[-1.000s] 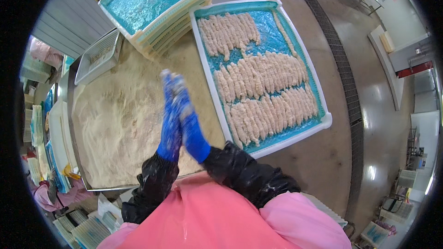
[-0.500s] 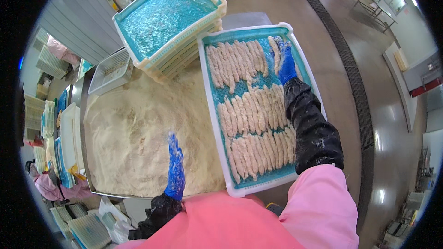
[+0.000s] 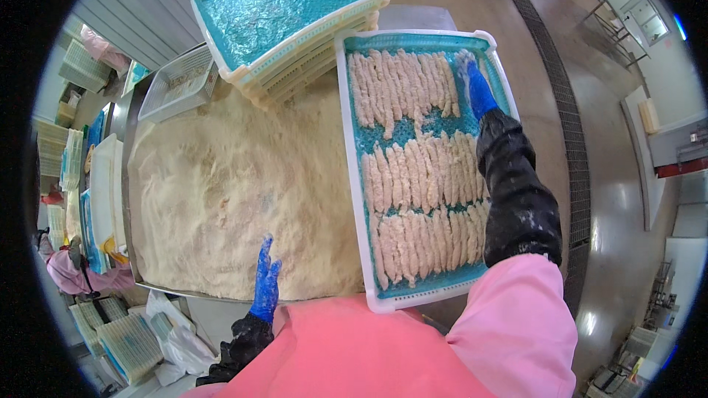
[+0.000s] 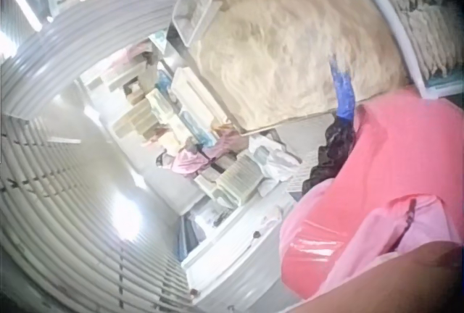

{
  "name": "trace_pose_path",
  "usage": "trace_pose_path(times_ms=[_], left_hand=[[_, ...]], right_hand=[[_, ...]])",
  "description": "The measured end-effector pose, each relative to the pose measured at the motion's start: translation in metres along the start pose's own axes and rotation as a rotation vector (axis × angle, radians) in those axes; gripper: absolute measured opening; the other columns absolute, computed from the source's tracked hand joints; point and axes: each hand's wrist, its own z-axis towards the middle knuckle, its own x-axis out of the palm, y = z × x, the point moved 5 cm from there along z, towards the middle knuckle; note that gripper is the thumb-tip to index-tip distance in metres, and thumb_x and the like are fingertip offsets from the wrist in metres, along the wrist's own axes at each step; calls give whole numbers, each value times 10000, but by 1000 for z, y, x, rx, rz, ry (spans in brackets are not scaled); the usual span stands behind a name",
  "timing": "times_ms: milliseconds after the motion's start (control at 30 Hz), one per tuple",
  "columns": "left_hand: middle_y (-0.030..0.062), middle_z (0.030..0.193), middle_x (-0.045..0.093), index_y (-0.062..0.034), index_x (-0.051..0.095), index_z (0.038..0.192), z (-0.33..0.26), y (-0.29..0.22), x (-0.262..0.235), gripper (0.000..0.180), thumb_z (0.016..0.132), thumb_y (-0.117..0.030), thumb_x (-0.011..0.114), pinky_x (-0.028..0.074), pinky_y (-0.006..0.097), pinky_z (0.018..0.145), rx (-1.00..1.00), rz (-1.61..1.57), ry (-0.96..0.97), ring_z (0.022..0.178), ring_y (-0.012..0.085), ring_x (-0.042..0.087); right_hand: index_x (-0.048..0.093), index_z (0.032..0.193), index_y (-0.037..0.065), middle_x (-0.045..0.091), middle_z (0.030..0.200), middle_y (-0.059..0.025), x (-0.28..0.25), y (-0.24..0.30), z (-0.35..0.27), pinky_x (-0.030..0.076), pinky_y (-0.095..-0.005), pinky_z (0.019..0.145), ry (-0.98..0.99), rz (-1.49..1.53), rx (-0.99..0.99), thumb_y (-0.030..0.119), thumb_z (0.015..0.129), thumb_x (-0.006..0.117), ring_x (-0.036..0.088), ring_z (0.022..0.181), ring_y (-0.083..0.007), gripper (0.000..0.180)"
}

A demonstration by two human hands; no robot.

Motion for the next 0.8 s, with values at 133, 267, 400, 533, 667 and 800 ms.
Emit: trace_pose_path(times_ms=[133,267,400,533,667,800], left_hand=[[136,1550,203,-103,367,1438,-8,23,-27,635,860,-197,611,72,477,1154,102,699,38,1448,301,122],[152,1540,221,-168,404,1421,-14,65,-66,726,761,-269,689,41,539,1139,59,962,-84,1435,375,110],[124,1546,223,-163,396,1426,-15,71,-92,697,784,-158,668,76,525,1144,159,903,-76,1437,349,132],[113,1538,250,-157,423,1408,-13,76,-99,668,781,-136,653,95,526,1143,173,869,-61,1430,348,160],[113,1528,272,-149,443,1393,-14,75,-100,650,773,-113,635,99,524,1144,180,859,-83,1423,348,178],[112,1525,277,-143,444,1390,-14,71,-100,647,770,-103,624,110,519,1144,169,885,-85,1420,344,189]], right_hand=[[359,1419,-6,485,1350,-88,-35,-8,-45,381,-289,1002,-77,-179,-33,196,973,491,489,1166,-157,507],[502,1298,-29,585,1234,-119,-44,-10,-74,447,-308,920,-112,-640,-51,134,849,640,574,1076,-194,498],[607,1163,-34,656,1098,-123,-16,-1,-87,478,-313,860,-185,-1019,-94,156,786,719,616,991,-198,436],[617,1128,-30,665,1053,-97,-17,-7,-81,482,-279,814,-285,-897,-263,137,803,708,603,923,-136,376],[641,1069,-30,679,978,-75,-11,-10,-73,483,-261,776,-261,-668,-145,125,818,694,601,852,-110,300],[666,983,-28,684,897,-54,-26,-10,-59,482,-259,742,-234,-683,3,115,814,699,598,798,-105,224]])
